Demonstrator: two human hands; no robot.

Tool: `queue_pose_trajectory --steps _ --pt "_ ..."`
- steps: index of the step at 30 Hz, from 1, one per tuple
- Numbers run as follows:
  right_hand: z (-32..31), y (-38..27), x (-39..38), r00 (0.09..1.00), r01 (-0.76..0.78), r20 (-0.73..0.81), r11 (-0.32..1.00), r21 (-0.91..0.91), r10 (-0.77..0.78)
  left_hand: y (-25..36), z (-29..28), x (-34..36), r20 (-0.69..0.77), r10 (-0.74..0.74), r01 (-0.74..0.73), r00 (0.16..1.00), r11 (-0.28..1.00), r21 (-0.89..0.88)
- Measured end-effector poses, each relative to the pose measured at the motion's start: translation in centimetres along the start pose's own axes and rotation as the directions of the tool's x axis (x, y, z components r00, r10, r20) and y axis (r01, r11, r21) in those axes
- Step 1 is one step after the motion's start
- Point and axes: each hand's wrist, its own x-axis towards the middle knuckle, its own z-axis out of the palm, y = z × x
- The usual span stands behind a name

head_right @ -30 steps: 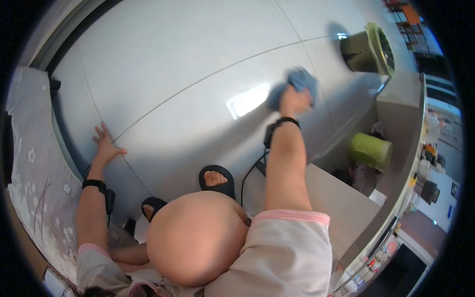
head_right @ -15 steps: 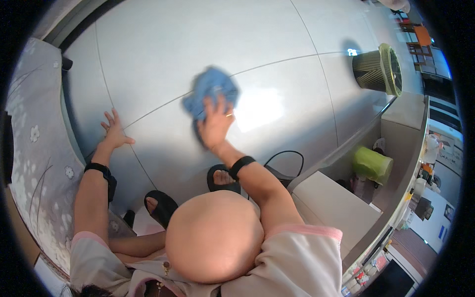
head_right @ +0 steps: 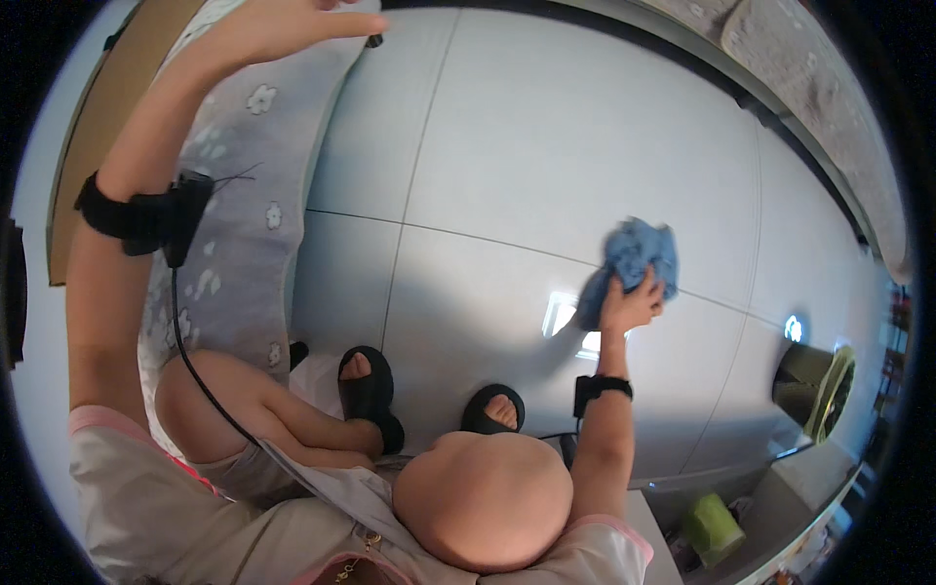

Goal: Cleaning the tiled floor with a blue cloth.

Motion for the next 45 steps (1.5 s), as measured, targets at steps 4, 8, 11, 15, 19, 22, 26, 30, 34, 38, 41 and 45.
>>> queue_pose_trajectory --steps 4,8,11,15,19,22,26,30,34,38,41,45 --pt "2.2 -4.3 5.0 0.996 -0.084 0.008 0.993 -0.086 0.085 -7.5 -1.7 -4.7 0.133 -0.232 0.221 0.964 0.971 0.091" --pt "4.1 -10.8 4.8 0.962 0.259 0.102 0.965 -0.036 -0.254 -9.3 0.0 -7.2 0.047 -0.090 0.085 0.995 0.992 0.095" --pt "4.3 -16.4 1.5 0.814 0.541 0.224 0.840 0.046 -0.536 -8.8 -0.2 -7.3 -0.002 -0.004 0.005 1.000 0.990 0.140" --pt "3.3 -21.6 -6.5 0.430 0.791 0.277 0.506 0.344 -0.860 -8.6 -2.4 -7.5 -0.046 -0.090 0.082 0.995 0.985 -0.153" --pt "2.4 -21.5 -11.2 -0.133 0.770 0.226 0.043 0.637 -0.965 -5.6 -4.5 -7.4 -0.015 -0.304 0.215 0.953 0.707 -0.674" --pt "3.5 -22.2 -8.5 -0.134 0.754 0.160 0.004 0.657 -0.978 -5.0 -4.7 -7.5 -0.180 -0.499 -0.021 0.848 0.308 -0.951" --pt "8.4 -23.6 1.5 0.474 0.798 0.077 0.465 0.384 -0.877 -5.1 -4.1 -6.4 -0.215 -0.505 -0.109 0.836 0.232 -0.967" --pt "13.1 -30.9 8.9 0.854 0.467 0.204 0.878 0.099 -0.478 -6.2 -3.1 -7.2 -0.188 -0.534 -0.108 0.824 0.178 -0.978" --pt "16.1 -38.3 10.6 0.819 0.510 0.257 0.856 0.087 -0.514 -6.8 -2.8 -7.4 -0.159 -0.562 -0.081 0.812 0.161 -0.984" --pt "16.7 -41.8 7.2 0.554 0.786 0.247 0.597 0.160 -0.795 -7.6 -1.4 -7.4 -0.118 -0.573 -0.067 0.811 0.110 -0.992" --pt "14.9 -43.9 -1.1 0.234 0.888 0.137 0.269 0.373 -0.963 -7.0 -2.8 -8.4 -0.136 -0.602 -0.047 0.787 0.162 -0.986" --pt "10.4 -39.9 -10.8 -0.116 0.870 0.288 0.042 0.491 -0.950 -7.1 -2.5 -8.2 -0.145 -0.600 -0.054 0.787 0.168 -0.984"
